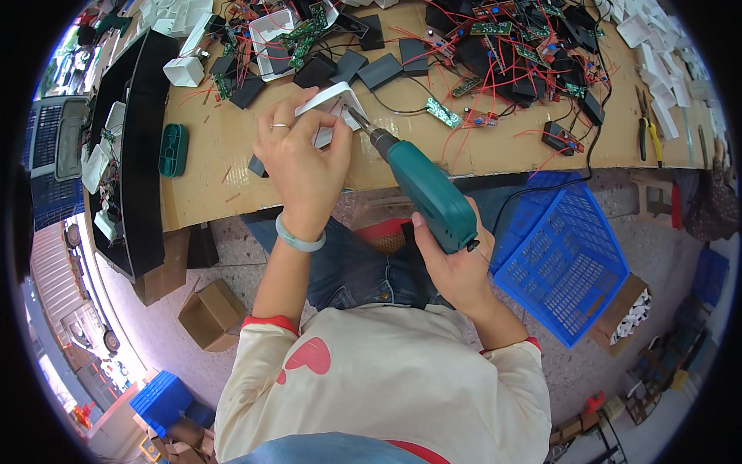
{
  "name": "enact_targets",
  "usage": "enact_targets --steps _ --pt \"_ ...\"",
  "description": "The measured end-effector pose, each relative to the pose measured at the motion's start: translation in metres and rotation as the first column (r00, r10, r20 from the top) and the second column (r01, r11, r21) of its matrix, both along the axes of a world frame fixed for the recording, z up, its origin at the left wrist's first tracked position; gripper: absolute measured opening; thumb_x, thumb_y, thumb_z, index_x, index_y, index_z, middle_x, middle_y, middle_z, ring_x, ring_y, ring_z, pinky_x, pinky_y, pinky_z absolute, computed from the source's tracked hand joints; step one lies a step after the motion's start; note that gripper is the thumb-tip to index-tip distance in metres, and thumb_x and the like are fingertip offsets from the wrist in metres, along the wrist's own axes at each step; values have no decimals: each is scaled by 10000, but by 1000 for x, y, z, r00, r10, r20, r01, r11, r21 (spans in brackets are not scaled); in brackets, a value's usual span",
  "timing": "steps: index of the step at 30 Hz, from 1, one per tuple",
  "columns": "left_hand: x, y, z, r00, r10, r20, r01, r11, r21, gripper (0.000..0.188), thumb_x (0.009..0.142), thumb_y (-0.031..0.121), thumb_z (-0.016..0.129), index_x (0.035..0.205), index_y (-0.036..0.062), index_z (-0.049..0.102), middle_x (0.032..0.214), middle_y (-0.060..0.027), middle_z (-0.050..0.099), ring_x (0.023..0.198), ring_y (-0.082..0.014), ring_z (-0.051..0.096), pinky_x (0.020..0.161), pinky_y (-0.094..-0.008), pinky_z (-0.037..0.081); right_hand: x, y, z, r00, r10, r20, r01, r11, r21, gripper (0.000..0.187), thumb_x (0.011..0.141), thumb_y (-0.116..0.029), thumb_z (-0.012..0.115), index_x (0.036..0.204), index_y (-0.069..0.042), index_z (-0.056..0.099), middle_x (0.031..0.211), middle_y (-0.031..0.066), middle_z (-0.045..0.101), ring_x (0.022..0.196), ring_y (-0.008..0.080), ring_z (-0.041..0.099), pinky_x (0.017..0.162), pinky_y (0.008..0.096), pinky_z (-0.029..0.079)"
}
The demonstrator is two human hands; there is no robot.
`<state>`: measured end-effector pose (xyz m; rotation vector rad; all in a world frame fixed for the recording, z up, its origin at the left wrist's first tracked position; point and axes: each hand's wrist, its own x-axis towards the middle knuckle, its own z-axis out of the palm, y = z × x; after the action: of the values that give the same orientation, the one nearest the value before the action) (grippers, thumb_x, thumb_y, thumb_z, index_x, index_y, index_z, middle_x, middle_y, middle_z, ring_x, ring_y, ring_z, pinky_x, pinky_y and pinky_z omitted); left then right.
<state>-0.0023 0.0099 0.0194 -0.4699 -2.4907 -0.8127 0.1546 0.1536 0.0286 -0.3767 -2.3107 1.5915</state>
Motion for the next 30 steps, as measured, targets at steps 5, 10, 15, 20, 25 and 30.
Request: enact_targets --steps 5,10,15,20,25,30 --pt "0 1 0 1000 -5 -6 5 1000 -3 64 697 99 746 716 67 695 1147 -46 676 1095 -284 555 933 -435 339 1 0 0 1000 5 29 -5 1000 9 230 886 -25 729 1090 29 637 924 94 681 787 139 646 735 265 511" --pt "-1 -1 0 1000 -17 -6 17 1000 7 59 699 92 745 722 66 697 1147 -47 677 1093 -285 557 933 -436 341 0 1 -1 999 40 -10 -39 998 42 228 894 -25 718 1100 32 637 952 112 684 790 160 667 740 269 518" --pt "-1 -1 -1 1000 -21 -1 21 1000 16 58 700 90 741 721 62 695 1151 -51 678 1093 -286 557 931 -437 343 0 2 2 998 53 17 -54 995 82 213 898 -32 714 1090 25 642 982 116 674 798 179 675 740 281 521" --pt "-1 -2 -1 1000 -27 4 27 999 21 57 701 88 736 719 58 691 1153 -58 678 1093 -291 555 931 -439 343 0 1 2 998 63 9 -64 992 112 193 900 -33 709 1077 16 648 1011 120 664 802 205 682 742 288 523" --pt "0 -1 -2 999 -31 12 30 999 28 58 703 90 732 716 56 687 1159 -66 678 1095 -295 554 932 -440 342 2 1 1 999 53 5 -53 996 67 194 898 -28 711 1074 21 647 1010 121 655 816 207 676 747 285 520" --pt "0 -2 -2 1000 -28 7 28 999 25 58 704 91 733 725 57 692 1157 -69 678 1097 -295 554 933 -441 341 3 1 2 999 48 10 -49 995 82 202 891 -10 713 1080 21 647 1008 112 650 824 192 671 749 280 516"
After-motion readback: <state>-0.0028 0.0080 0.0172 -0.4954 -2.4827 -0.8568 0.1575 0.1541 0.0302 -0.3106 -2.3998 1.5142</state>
